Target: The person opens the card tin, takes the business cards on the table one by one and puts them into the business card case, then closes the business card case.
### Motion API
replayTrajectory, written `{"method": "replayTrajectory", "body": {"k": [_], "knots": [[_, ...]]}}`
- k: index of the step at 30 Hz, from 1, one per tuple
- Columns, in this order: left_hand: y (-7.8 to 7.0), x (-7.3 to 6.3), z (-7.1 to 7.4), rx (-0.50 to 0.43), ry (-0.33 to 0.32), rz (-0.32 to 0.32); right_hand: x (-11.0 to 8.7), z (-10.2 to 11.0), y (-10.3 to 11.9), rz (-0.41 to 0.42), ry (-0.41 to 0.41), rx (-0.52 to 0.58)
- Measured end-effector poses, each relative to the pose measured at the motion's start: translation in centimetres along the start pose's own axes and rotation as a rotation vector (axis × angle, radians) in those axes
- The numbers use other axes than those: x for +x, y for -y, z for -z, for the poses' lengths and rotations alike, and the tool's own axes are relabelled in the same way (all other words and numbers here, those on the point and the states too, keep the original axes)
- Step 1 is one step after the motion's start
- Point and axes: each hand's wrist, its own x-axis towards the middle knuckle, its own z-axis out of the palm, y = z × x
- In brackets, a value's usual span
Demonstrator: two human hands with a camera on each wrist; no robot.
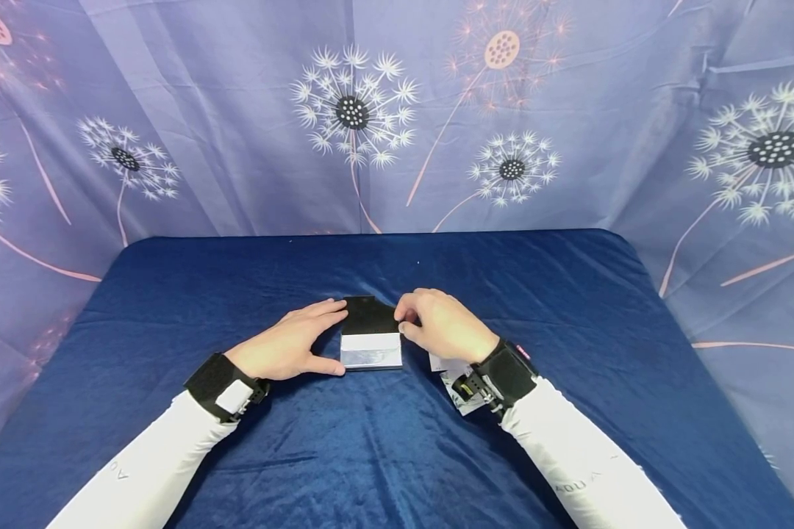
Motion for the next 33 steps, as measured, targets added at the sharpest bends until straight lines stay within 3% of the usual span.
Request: {"method": "replayTrajectory", "body": {"k": [8, 18, 33], "knots": [[0.1, 0.0, -0.1, 0.006, 0.004, -0.001, -1.4, 1.6, -0.7, -0.064, -0.008, 0.034], [0.1, 0.1, 0.0, 0.004, -0.010, -0.011, -3.7, 3.3, -2.1, -0.126, -0.003, -0.035], [-0.1, 0.0, 0.1, 0.001, -0.012, -0.013, -7.1, 4.2, -4.5, -0.176, 0.029, -0.061]]}}
